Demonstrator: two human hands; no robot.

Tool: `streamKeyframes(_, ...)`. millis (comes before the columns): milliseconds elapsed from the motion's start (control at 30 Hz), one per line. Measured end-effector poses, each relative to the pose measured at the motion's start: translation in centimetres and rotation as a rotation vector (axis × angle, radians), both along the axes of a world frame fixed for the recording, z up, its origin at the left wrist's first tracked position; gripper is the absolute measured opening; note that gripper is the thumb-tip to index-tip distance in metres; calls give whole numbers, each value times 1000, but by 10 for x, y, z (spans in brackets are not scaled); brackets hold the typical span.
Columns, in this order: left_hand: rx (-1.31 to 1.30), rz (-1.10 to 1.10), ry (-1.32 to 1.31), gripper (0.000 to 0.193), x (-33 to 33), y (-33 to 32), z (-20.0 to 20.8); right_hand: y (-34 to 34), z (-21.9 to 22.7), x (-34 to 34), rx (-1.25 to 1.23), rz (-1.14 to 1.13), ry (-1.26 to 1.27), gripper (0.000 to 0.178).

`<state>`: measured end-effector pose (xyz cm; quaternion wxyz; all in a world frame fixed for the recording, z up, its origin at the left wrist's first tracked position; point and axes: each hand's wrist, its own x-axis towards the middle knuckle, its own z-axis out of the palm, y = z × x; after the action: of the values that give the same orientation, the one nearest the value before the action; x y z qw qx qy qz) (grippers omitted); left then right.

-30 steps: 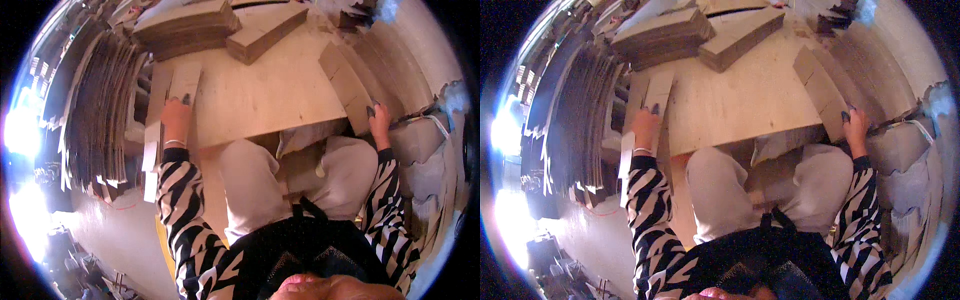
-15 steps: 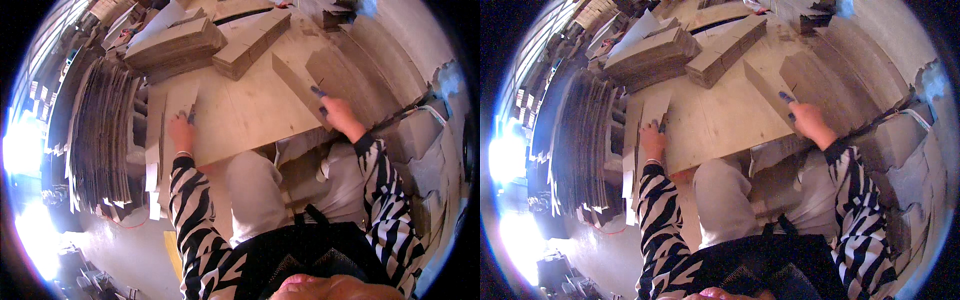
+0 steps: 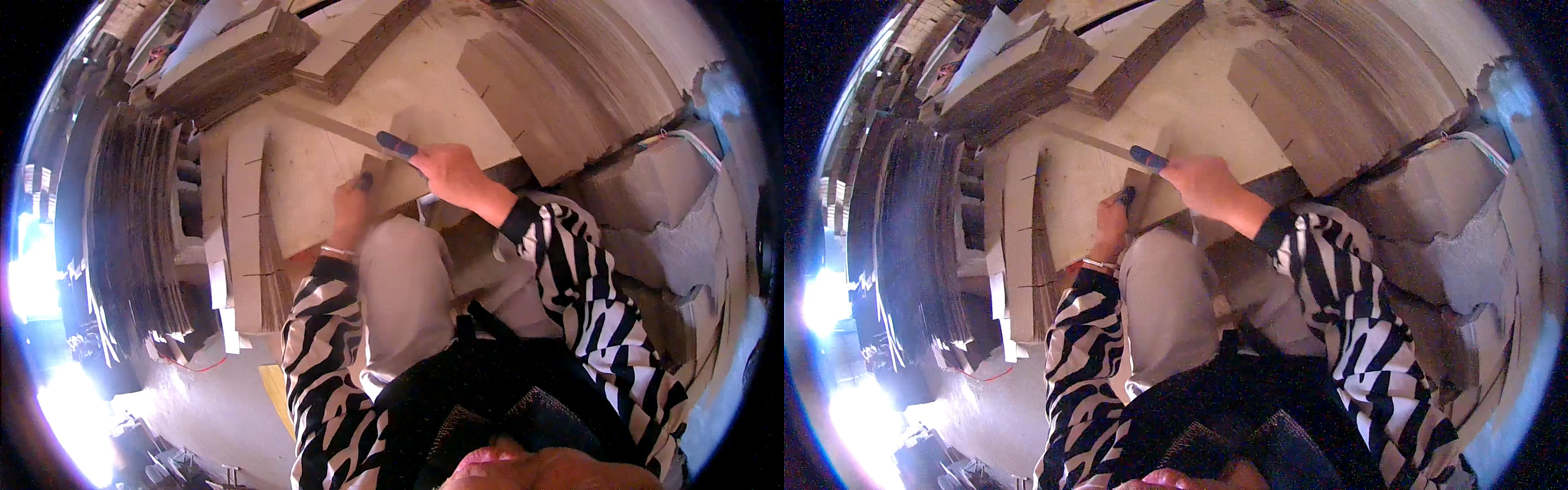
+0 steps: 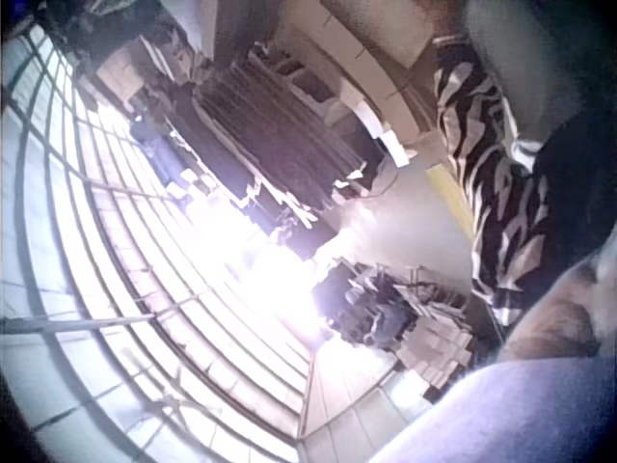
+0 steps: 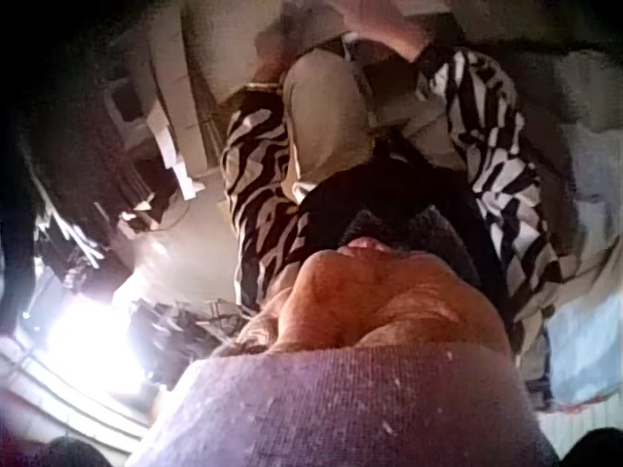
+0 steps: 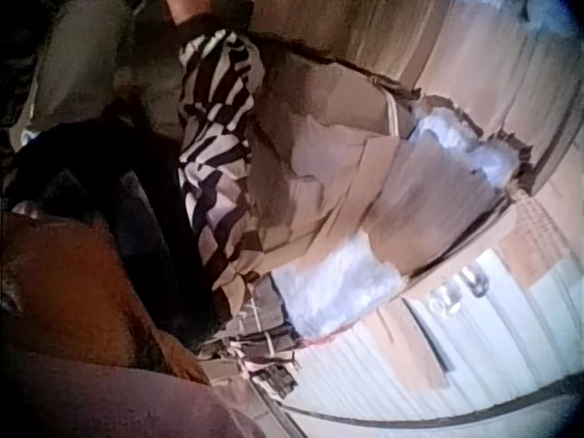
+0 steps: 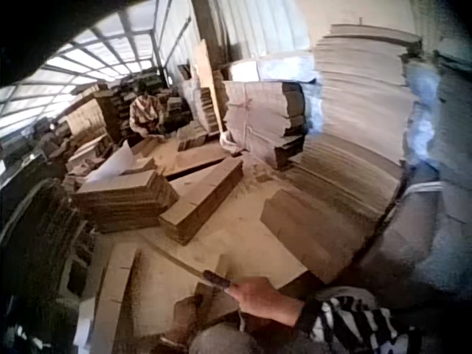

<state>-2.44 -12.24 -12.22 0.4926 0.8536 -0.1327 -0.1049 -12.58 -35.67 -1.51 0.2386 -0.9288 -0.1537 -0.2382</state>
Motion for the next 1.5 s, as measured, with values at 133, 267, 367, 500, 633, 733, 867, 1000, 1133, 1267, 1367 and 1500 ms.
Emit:
streamKeyframes(133, 0, 64, 222, 26, -16, -34, 58, -18, -22, 7, -108, -41, 83, 37)
streamKeyframes(267, -303, 155, 443, 27, -12, -41, 55, -20, -23, 15, -123, 47, 10, 36)
streamKeyframes(367, -183, 48, 324, 28, -11, -32, 41, -16, -22, 22, -141, -13, 37, 14)
streamKeyframes(500, -183, 1, 93, 25, -16, -32, 38, -10, -22, 25, -149, 20, 44, 15)
streamKeyframes(633, 79, 34, -101, 21, -11, -37, 53, -22, -20, 17, -204, -25, 193, 35)
streamKeyframes(733, 172, -86, -264, 19, -17, -38, 63, -20, -22, 19, -265, 10, 294, 47)
streamKeyframes(867, 305, -292, -216, 19, -26, -55, 85, -18, -10, 19, -203, -30, 150, 25)
streamKeyframes(1000, 301, -382, -236, 27, -9, -27, 60, -15, -8, 24, -274, -83, 430, 27)
streamKeyframes(1133, 888, 78, -644, 35, 47, 11, 88, -36, 3, 9, -273, -192, 421, 24)
streamKeyframes(1267, 1297, 390, -722, 27, 75, 115, 75, -10, -8, 25, -241, -86, 338, 22)
streamKeyframes(1367, 1299, 365, -719, 20, 73, 109, 66, -15, -10, 23, -243, -70, 358, 30)
streamKeyframes(1500, 1160, 253, -775, 20, 61, 104, 79, -13, -16, 24, -213, -42, 348, 35)
